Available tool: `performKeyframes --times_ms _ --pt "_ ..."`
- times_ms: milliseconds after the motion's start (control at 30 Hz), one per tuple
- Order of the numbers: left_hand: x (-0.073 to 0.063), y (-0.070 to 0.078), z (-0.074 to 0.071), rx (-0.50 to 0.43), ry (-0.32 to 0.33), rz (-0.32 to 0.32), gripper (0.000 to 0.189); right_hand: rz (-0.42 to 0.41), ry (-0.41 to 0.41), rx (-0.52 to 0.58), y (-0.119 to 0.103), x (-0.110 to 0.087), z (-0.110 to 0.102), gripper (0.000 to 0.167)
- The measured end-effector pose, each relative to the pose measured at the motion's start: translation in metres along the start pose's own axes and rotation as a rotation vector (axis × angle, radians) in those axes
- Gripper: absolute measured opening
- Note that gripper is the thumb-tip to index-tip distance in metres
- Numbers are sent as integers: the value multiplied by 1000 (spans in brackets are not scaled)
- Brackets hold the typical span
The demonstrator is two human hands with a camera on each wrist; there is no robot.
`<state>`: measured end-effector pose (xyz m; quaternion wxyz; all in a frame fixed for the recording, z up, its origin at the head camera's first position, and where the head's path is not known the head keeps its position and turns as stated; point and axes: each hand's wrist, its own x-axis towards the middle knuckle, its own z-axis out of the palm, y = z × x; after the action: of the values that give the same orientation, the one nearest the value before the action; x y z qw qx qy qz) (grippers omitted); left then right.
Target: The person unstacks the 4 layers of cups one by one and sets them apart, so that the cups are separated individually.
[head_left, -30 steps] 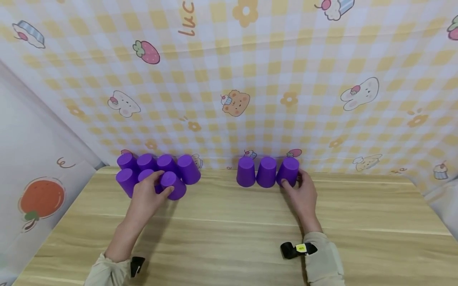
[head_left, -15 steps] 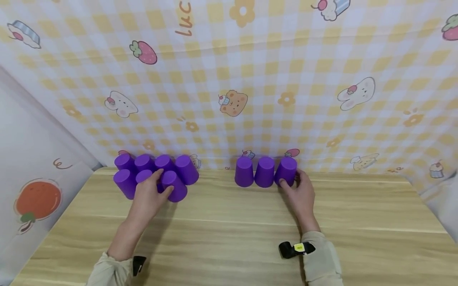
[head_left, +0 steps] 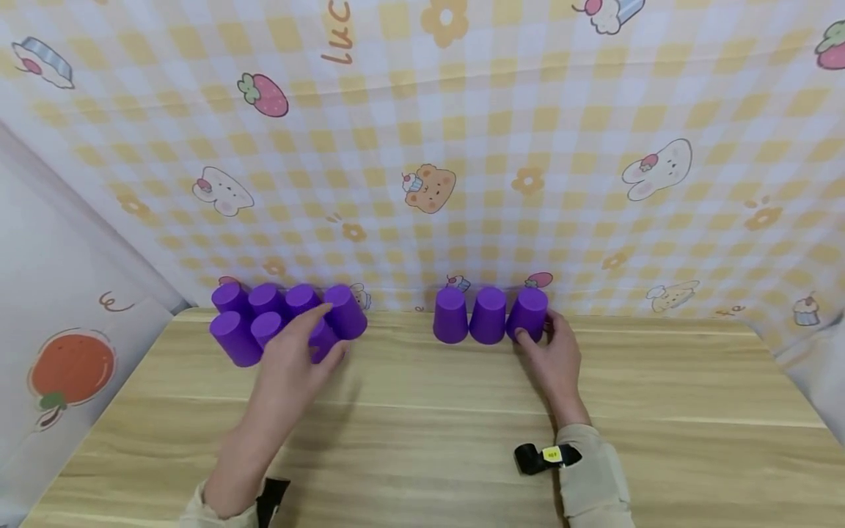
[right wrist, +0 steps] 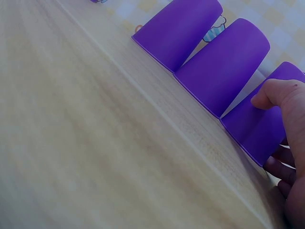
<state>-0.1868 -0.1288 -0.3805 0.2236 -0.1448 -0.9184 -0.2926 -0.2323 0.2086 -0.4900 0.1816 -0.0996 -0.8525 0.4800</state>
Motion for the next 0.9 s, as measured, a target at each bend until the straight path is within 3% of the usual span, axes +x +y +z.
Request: performKeyframes --times_ms 100,200,333,500,633,733,900 --pt "4 2 24 -138 -45 -26 48 2 4 -3 1 0 0 57" --pt "6 5 49 -255 -129 -106 46 9 -2 -1 1 0 1 58" --pt "13 12 74 -346 -182 -154 44 7 -3 3 0 0 1 57" --pt "25 24 92 -437 -160 -152 45 -1 9 -3 0 0 0 57" --pt "29 32 107 -511 -148 -211 47 -4 9 -7 0 1 0 57" --pt "29 39 119 -528 -124 -243 49 0 7 -4 0 1 0 57" --pt "32 49 133 -527 -55 -233 54 -2 9 -8 0 1 0 56"
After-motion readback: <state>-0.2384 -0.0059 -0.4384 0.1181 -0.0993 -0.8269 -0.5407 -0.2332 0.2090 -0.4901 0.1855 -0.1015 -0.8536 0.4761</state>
